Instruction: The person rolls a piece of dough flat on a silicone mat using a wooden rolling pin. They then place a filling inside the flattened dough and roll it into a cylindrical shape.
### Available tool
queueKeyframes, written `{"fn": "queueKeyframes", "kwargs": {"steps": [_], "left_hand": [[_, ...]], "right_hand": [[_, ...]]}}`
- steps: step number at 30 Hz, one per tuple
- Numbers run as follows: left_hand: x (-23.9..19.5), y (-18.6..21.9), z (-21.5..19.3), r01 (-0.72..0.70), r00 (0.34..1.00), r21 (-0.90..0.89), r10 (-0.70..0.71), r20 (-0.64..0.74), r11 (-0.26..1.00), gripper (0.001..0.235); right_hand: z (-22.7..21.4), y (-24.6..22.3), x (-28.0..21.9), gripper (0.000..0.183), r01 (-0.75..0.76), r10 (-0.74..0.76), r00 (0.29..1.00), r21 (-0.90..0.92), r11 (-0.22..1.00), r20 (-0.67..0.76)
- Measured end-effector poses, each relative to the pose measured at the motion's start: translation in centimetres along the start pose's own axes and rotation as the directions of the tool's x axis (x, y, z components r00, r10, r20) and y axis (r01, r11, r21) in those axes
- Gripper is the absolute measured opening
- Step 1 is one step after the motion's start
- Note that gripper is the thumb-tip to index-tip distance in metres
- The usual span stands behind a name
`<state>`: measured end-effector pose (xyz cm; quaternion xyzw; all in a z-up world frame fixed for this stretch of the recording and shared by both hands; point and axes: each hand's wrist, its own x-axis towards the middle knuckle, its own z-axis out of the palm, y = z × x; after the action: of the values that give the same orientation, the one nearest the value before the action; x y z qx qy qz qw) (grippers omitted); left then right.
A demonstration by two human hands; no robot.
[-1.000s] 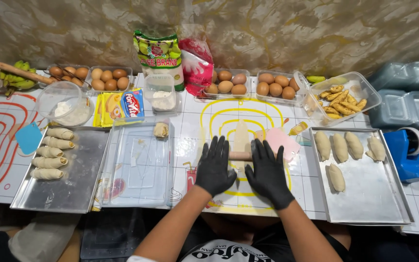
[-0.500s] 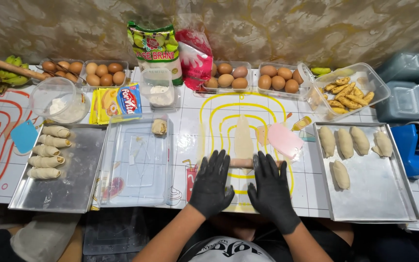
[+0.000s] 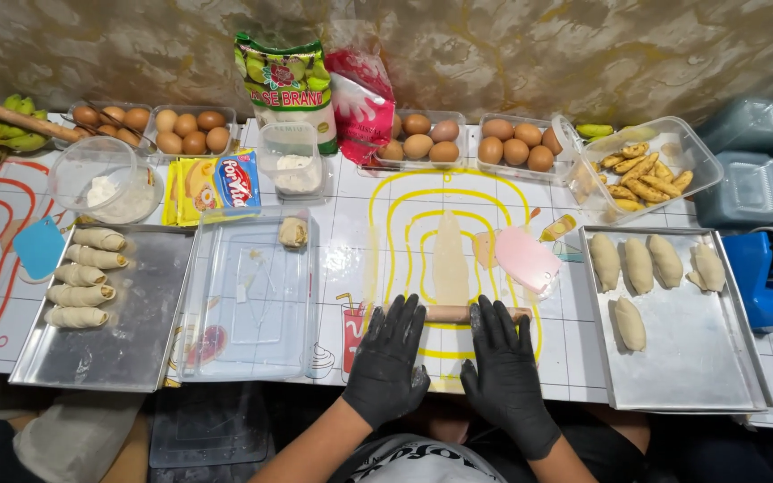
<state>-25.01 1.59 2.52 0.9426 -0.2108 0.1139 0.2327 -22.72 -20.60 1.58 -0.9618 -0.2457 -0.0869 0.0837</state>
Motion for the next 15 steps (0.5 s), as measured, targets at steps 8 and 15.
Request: {"fn": "queueKeyframes", "kwargs": {"steps": [8, 15], "left_hand": [[4.9, -3.5, 1.2, 0.087, 0.994, -0.038, -0.084, 0.071, 0.995, 0.067], [10.0, -6.6, -1.4, 0.372, 0.928, -0.340, -0.352, 0.122, 0.864, 0.051]], "right_hand": [[-0.9, 2.1, 4.7, 0.030, 0.044, -0.022, 0.988, 0.148, 0.988, -0.150], [0.2, 3.7, 1.6, 0.025, 0.046, -0.012, 0.989, 0.224, 0.973, -0.149]]}}
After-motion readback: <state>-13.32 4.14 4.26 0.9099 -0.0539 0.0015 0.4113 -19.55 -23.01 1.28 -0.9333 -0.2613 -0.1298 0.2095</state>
